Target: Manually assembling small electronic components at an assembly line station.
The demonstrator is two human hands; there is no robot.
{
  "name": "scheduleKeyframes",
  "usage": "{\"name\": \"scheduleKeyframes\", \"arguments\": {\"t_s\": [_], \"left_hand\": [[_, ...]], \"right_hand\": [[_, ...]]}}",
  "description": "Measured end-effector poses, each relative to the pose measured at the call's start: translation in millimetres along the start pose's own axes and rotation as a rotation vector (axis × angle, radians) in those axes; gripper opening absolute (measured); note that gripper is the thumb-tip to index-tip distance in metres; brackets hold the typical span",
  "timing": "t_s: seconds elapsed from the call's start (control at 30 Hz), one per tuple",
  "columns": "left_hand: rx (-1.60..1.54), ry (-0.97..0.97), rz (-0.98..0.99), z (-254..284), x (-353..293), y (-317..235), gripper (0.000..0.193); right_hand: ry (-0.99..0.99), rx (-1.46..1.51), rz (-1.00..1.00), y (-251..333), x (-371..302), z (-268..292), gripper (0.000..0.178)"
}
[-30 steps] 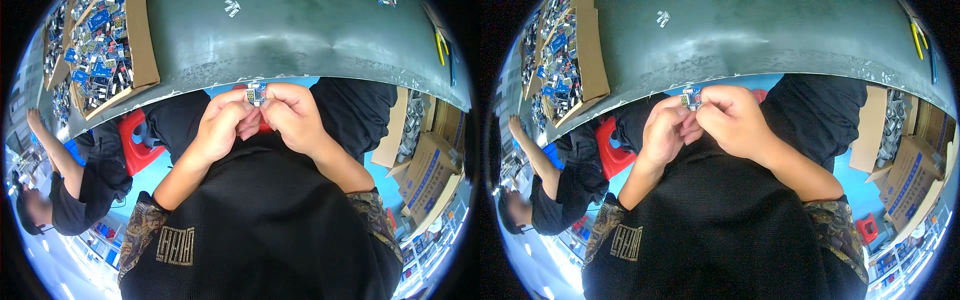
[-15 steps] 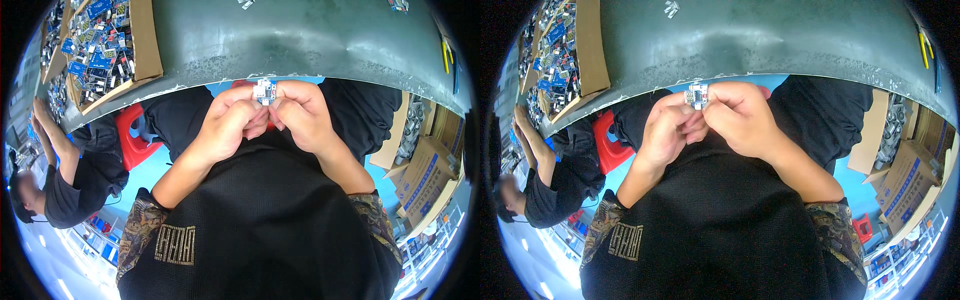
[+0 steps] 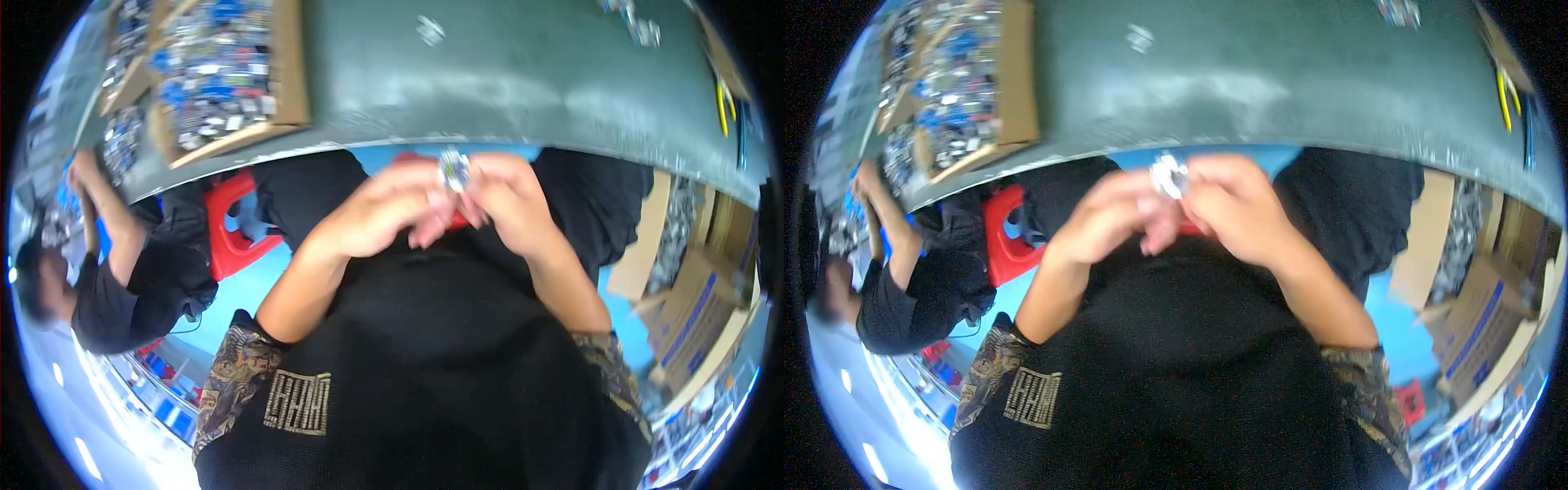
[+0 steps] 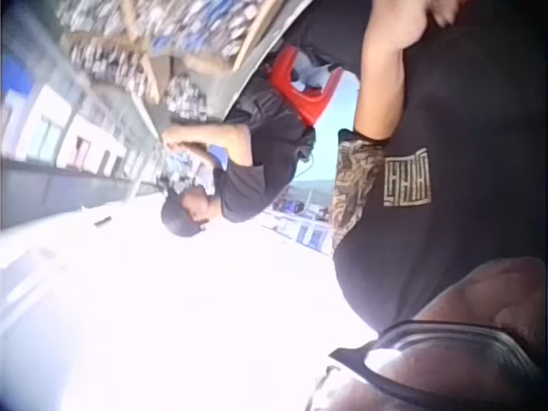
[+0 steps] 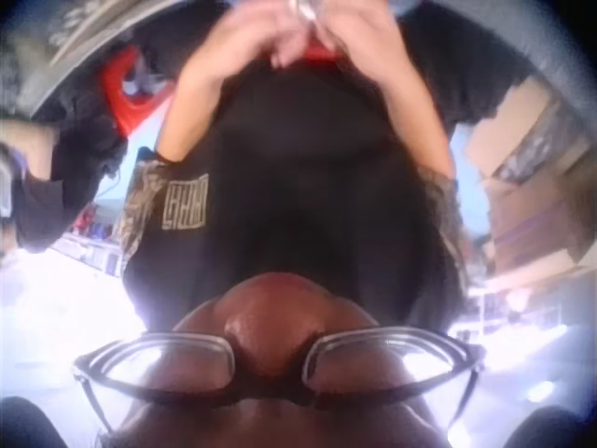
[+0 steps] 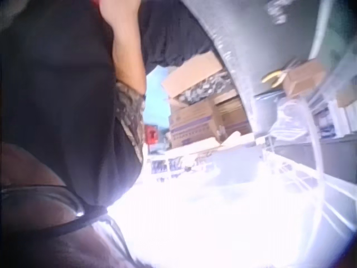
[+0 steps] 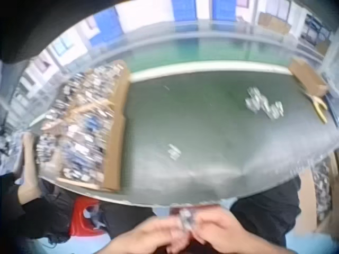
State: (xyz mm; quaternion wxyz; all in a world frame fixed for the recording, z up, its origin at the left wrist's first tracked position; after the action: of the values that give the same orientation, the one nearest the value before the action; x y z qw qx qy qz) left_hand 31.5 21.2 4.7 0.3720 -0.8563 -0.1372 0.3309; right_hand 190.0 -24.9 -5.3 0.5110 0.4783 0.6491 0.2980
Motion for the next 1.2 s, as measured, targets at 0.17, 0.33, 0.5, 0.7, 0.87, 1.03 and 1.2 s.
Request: {"name": "scheduleKeyframes", "arguments": {"t_s": [0.17, 0.33, 0.5, 0.7, 0.87, 1.03, 1.2], "left_hand": [[0.485, 0.423, 0.282, 36, -21, 18, 0.039], [0.289, -0.082, 0.283, 87, 23, 107, 0.046], [0.571, -0.224, 0.205, 107, 45, 147, 0.043], [0.360, -0.305, 0.244, 113, 23, 141, 0.036], [0.328, -0.330, 0.234, 111, 22, 141, 0.035], [0.298, -0.323, 0.193, 114, 23, 140, 0.036], [0.292, -0.365, 0.115, 126, 15, 144, 0.035]], "right_hand": [[0.028, -0.156, 0.205, 35, -18, -12, 0.027], [0.007, -0.636, 0.645, 102, 16, -88, 0.015], [-0.066, -0.957, 0.988, 144, 43, -157, 0.013], [0.239, -1.264, 0.558, 178, 85, -215, 0.032], [0.378, -1.335, 0.449, 179, 139, -233, 0.029], [0.332, -1.274, 0.156, 207, 113, -204, 0.026], [-0.070, -0.857, 0.326, 253, 89, -75, 0.019]]}}
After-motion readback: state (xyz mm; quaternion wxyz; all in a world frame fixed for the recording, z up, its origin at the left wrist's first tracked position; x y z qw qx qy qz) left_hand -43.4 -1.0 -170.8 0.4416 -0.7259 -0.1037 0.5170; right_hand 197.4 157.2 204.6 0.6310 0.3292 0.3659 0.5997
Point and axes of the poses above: each hand's wrist, its own x-axis towards the middle knuckle, its own z-axis out of the back of the hand, y = z × x, the point moved 3 cm from there along x, towards the middle knuckle, and after that the axes turned 11 degrees about -y, right-handed, at the moved point
